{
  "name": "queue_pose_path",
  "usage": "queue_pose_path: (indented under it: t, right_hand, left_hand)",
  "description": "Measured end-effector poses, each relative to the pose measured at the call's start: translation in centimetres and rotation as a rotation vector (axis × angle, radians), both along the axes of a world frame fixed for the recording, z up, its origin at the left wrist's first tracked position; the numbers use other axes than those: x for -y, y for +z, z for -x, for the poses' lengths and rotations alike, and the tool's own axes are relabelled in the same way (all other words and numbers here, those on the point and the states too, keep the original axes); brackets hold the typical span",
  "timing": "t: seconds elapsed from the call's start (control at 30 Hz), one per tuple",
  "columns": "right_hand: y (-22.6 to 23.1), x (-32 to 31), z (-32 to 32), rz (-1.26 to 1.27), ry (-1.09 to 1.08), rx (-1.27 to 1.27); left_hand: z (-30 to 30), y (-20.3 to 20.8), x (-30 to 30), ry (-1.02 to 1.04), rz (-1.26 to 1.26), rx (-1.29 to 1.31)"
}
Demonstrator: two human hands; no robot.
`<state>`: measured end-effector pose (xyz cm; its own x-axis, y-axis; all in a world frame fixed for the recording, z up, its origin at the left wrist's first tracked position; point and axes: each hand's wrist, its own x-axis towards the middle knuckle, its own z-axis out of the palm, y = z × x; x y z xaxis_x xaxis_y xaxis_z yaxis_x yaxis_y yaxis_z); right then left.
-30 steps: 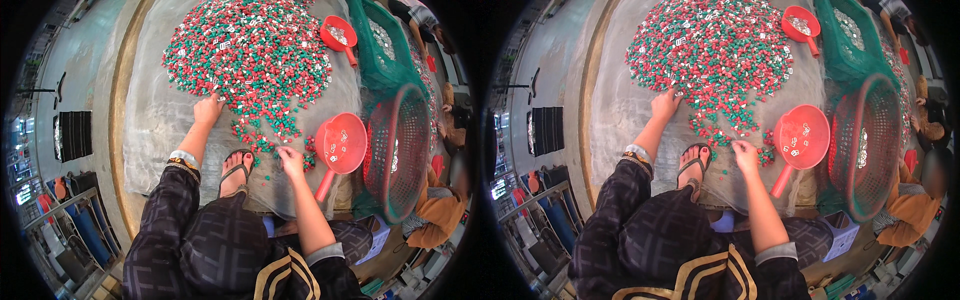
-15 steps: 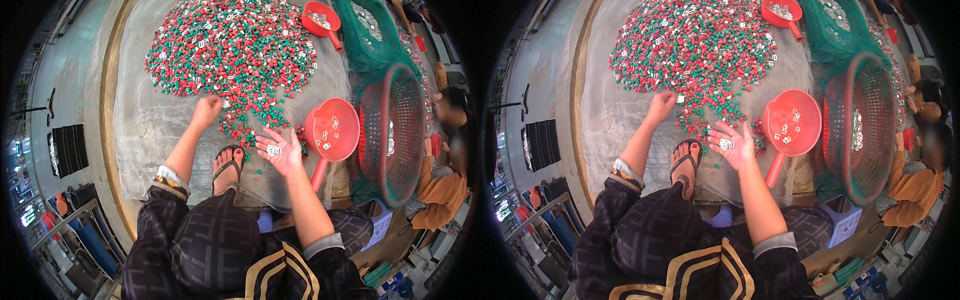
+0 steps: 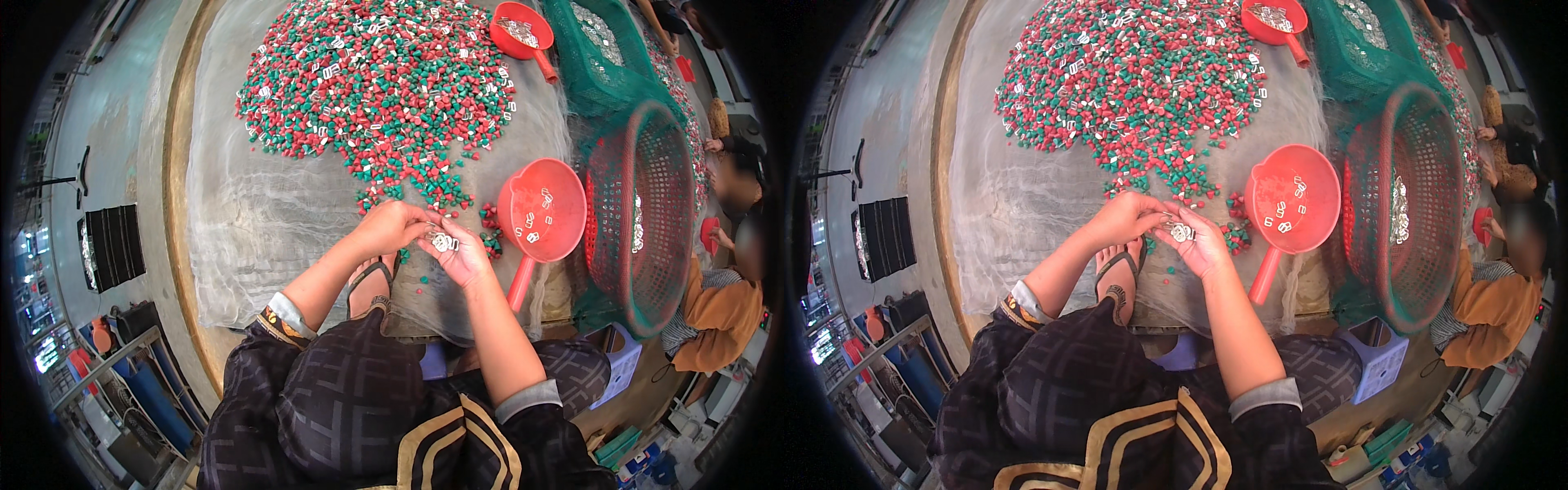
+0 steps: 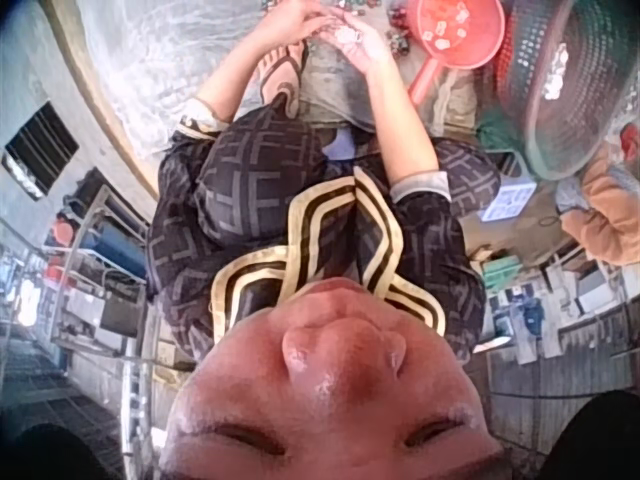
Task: The person picks up small white tiles from a large pile on a sheet on the floor and places them into a red plastic bowl.
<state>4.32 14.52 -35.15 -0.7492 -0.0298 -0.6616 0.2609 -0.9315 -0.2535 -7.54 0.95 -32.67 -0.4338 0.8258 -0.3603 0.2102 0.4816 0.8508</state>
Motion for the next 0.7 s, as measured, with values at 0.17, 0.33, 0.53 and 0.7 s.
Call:
queue_pose_path:
  t: [0.17,0.33,0.53,0.7]
  right_hand:
    - [-0.2,-0.6,0.0,-0.007,-0.041,-0.031]
    - [-0.3,0.0,0.4,-0.084,-0.081,0.007]
    - [0.8,-0.4,0.5,-0.135,-0.149,0.034]
    - [1.8,-1.9,-0.2,-0.141,-0.247,0.024]
  left_hand:
    - [-0.6,0.5,-0.1,0.056,-0.069,-0.163]
    - [-1.2,1.2,-0.5,0.141,-0.06,-0.331]
    - [-2.0,1.2,-1.8,0.017,-0.229,-0.623]
    - [-1.3,3.2,-4.2,-0.135,-0.243,-0.634]
